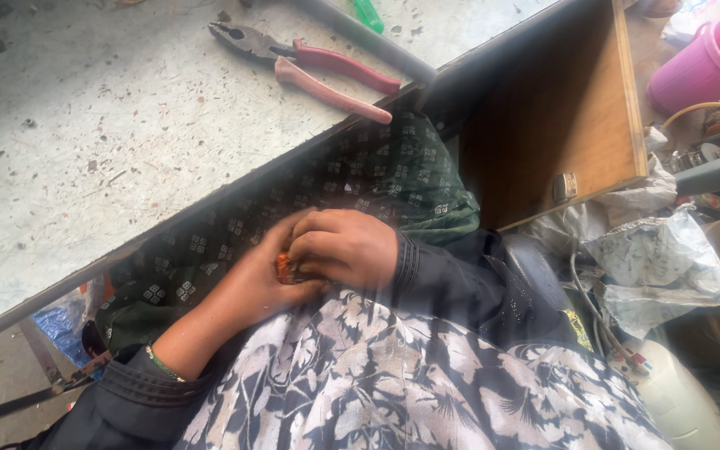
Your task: The person uses pliers to cut and strip the ends of a copper wire coil. They then use a screwdriver to adjust the internal components of the coil assembly.
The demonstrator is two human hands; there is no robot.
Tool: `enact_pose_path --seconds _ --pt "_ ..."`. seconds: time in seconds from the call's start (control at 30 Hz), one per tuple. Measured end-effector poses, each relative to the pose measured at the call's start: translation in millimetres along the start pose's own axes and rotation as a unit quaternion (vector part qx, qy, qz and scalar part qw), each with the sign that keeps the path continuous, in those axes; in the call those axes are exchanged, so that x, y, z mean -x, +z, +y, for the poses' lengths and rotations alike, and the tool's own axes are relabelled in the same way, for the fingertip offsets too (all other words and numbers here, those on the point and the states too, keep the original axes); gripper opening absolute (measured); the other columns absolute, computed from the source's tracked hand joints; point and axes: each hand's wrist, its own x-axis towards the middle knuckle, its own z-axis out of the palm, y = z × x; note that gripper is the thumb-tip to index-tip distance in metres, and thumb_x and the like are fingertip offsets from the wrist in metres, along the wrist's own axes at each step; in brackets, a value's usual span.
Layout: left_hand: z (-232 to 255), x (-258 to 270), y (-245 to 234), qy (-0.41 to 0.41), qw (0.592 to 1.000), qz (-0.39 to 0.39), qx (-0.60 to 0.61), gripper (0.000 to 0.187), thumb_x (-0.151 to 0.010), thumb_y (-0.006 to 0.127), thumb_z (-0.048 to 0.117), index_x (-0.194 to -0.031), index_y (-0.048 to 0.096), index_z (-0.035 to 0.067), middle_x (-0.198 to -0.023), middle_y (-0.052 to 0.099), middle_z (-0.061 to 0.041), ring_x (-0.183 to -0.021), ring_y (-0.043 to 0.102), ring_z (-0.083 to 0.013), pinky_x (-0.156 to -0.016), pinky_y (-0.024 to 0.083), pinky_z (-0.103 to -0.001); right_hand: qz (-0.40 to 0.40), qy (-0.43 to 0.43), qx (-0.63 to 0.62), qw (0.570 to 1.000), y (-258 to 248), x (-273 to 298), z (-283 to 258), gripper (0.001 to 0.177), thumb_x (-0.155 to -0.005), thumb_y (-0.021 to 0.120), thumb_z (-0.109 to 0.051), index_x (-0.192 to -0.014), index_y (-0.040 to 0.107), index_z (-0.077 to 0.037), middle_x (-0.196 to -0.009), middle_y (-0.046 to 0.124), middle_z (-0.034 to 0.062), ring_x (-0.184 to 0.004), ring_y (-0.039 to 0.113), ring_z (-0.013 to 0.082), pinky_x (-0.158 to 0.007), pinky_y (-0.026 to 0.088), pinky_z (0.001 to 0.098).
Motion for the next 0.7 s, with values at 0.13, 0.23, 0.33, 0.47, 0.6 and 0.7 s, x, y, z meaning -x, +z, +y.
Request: enact_pose_path --seconds 0.13,0.23,0.33,0.47,0.6,0.7 --pt "-10 0 0 -0.067 0.992 0.027 0.107 0.101 -0.074 0.083 0.004 -0.158 0.029 0.013 -0.119 0.067 -0.016 -0.106 0.07 -0.0201 -0.086 0.06 -0.031 0.001 0.044 -0.07 0.997 -5 2 -5 0.037 -0.09 0.075 -0.009 -0.126 0.066 -0.009 -0.132 0.059 0.0138 -0.12 0.065 0.0316 -0.101 0.057 0.0401" --pt "-10 1 -6 -0.039 0.983 0.03 0.176 0.1 -0.075 0.08 0.004 -0.16 0.027 0.013 -0.121 0.062 -0.014 -0.109 0.068 -0.0179 -0.088 0.062 -0.031 0.001 0.055 -0.098 0.994 -5 2 -5 0.039 -0.092 0.075 -0.007 -0.129 0.066 -0.008 -0.14 0.054 0.0163 -0.124 0.064 0.0309 -0.102 0.058 0.0379" --pt "-5 3 -7 -0.035 0.991 0.052 0.114 0.108 -0.071 0.086 0.003 -0.16 0.026 0.016 -0.118 0.06 -0.014 -0.109 0.066 -0.0193 -0.089 0.059 -0.032 0.018 0.074 -0.115 0.991 -3 3 -3 0.041 -0.093 0.074 -0.006 -0.132 0.063 -0.007 -0.143 0.054 0.0155 -0.126 0.064 0.03 -0.104 0.057 0.0378" --pt "0 5 -5 0.036 0.989 0.041 0.14 0.111 -0.074 0.086 0.001 -0.161 0.02 0.016 -0.129 0.057 -0.011 -0.121 0.062 -0.0182 -0.099 0.057 -0.031 0.044 0.069 -0.121 0.989 -1 4 4 0.045 -0.094 0.074 -0.005 -0.136 0.061 -0.006 -0.14 0.056 0.0139 -0.129 0.063 0.0305 -0.108 0.056 0.0377" --pt "-4 8 -7 0.092 0.99 0.046 0.096 0.115 -0.077 0.087 -0.001 -0.165 0.015 0.017 -0.125 0.06 -0.01 -0.119 0.063 -0.0179 -0.1 0.056 -0.031 0.049 0.068 -0.093 0.992 -3 2 5 0.046 -0.09 0.076 -0.004 -0.133 0.062 -0.004 -0.135 0.06 0.0149 -0.123 0.063 0.0283 -0.103 0.054 0.037" --pt "-6 11 -6 0.117 0.99 0.058 0.063 0.115 -0.08 0.087 -0.002 -0.166 0.014 0.017 -0.12 0.063 -0.009 -0.115 0.065 -0.0171 -0.099 0.056 -0.031 0.035 0.089 -0.122 0.988 -5 1 2 0.046 -0.09 0.075 -0.003 -0.134 0.061 -0.002 -0.131 0.06 0.0145 -0.118 0.066 0.0249 -0.098 0.057 0.0341"
